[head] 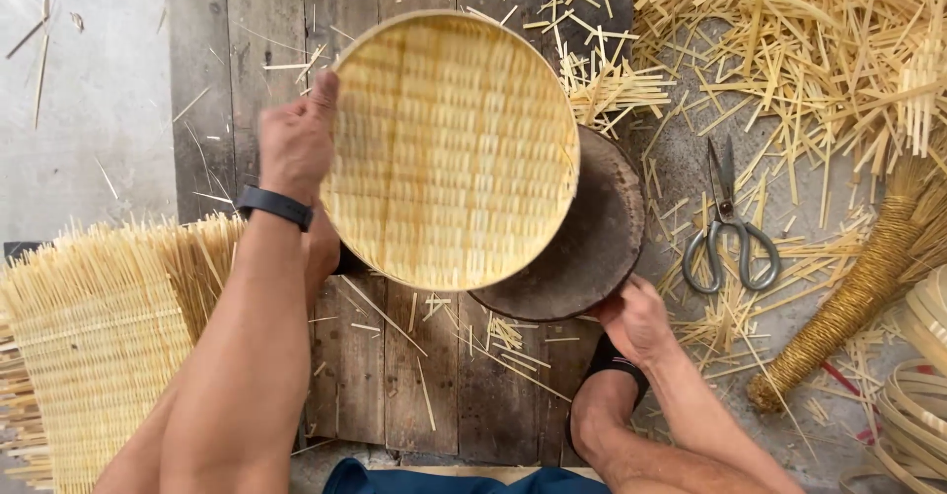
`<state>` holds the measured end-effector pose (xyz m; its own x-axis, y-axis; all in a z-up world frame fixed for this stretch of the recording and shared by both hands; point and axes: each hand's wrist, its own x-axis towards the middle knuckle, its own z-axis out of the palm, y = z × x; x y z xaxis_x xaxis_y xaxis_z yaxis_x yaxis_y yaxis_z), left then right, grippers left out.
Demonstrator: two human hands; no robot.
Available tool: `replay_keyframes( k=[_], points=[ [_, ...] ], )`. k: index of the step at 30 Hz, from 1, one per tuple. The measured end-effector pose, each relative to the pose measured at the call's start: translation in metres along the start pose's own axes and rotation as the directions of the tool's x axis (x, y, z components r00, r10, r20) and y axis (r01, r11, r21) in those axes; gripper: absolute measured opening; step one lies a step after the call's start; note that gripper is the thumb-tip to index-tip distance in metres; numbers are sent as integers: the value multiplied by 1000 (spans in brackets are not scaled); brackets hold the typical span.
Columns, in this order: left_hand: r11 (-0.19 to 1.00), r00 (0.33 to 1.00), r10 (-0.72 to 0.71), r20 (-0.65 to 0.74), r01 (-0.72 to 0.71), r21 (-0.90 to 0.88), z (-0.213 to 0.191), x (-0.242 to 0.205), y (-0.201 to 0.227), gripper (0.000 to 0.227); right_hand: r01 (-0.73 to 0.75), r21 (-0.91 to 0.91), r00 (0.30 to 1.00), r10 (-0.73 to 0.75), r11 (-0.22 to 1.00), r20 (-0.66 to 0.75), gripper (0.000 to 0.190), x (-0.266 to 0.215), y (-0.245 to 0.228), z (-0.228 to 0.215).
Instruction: Weaving and trimming a circular bamboo basket base using strips of bamboo, a circular hoop, and large scissors.
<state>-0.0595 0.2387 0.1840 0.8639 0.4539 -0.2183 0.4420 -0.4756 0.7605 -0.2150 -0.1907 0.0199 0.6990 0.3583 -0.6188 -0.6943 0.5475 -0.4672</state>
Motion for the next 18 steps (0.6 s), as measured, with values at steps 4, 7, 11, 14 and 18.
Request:
replay_keyframes(
  k=[4, 7, 11, 14, 18],
  points=[
    [989, 983, -144, 112, 146, -11, 41, 0, -30, 69, 54, 101, 997, -59, 993, 43, 41, -29, -23, 15],
    [984, 968, -177, 178, 178, 13, 77, 3, -56, 71, 91, -130, 996, -90, 987, 17, 40, -33, -10, -11],
    [979, 912, -183, 366, 205, -20, 123, 11, -93, 77, 34, -570, 961, -183, 821, -206, 33, -38, 21, -34],
    [999, 941, -33, 335, 35, 0, 134, -1, -60, 58, 100, -764, 915, -361, 637, -182, 26, -41, 37, -25],
    [743, 794, 600, -98, -508, 435, 175, -47, -34, 43, 189, -913, 799, -597, 362, -71, 21, -41, 38, -6]
  ],
)
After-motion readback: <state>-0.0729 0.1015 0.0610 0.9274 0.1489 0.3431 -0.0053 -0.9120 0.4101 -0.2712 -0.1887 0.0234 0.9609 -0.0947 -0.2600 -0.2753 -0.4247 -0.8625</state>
